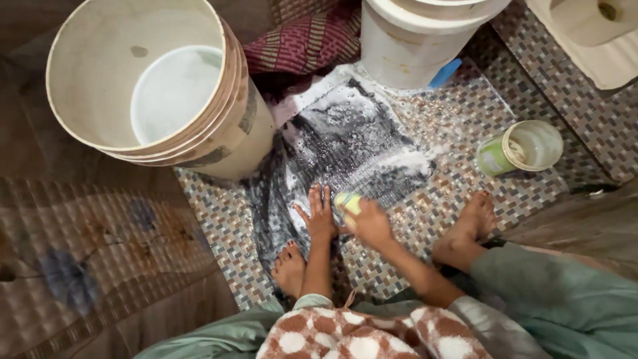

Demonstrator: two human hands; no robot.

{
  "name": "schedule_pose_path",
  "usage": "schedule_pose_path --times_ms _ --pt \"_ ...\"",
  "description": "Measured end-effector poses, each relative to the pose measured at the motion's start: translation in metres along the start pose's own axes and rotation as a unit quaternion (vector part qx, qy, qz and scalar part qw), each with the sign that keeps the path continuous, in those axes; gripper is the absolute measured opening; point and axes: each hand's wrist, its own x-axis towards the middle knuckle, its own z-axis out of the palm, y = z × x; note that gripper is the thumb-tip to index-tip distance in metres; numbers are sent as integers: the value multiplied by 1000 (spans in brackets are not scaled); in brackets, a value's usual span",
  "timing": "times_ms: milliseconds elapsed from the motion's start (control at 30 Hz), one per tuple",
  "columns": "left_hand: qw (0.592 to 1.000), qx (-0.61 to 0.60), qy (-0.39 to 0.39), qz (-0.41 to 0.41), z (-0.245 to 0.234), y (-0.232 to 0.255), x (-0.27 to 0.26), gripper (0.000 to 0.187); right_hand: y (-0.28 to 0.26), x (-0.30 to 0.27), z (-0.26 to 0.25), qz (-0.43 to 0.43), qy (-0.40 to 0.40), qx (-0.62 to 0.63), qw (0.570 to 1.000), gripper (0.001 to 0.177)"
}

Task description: The recorder is scrubbing a black rubber or plastic mat with a small sponge and cleaning solution.

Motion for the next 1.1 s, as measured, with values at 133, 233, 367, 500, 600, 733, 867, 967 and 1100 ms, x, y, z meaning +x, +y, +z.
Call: schedule_pose_path --times_ms 133,233,367,500,600,733,867,967,1100 --pt "1000 -15 -8 -1 3 0 -8 165 101 25 -46 224 -119 -72 965 73" --pt "1000 -8 -3 3 -6 2 -4 166 153 40 -70 293 -17 -119 948 51" --pt "1000 -7 -24 2 -4 5 -4 166 101 49 -79 281 -137 -135 940 67" --pt "1000 29 -10 5 33 -6 14 164 -6 21 -74 -34 -119 12 992 57" --pt "1000 19 6 6 18 -2 3 164 32 27 -75 21 10 49 999 57" --pt "1000 -13 -12 -7 -9 7 -6 167 150 44 -48 187 43 -83 978 51" --pt "1000 -8 -16 4 -10 12 -4 168 139 30 -31 132 -176 -216 951 36" --pt "1000 -6 -24 -1 -4 13 -3 170 47 32 -77 -35 -161 -166 972 39" --pt "1000 -13 7 4 9 2 2 169 67 32 -31 41 1 11 999 70"
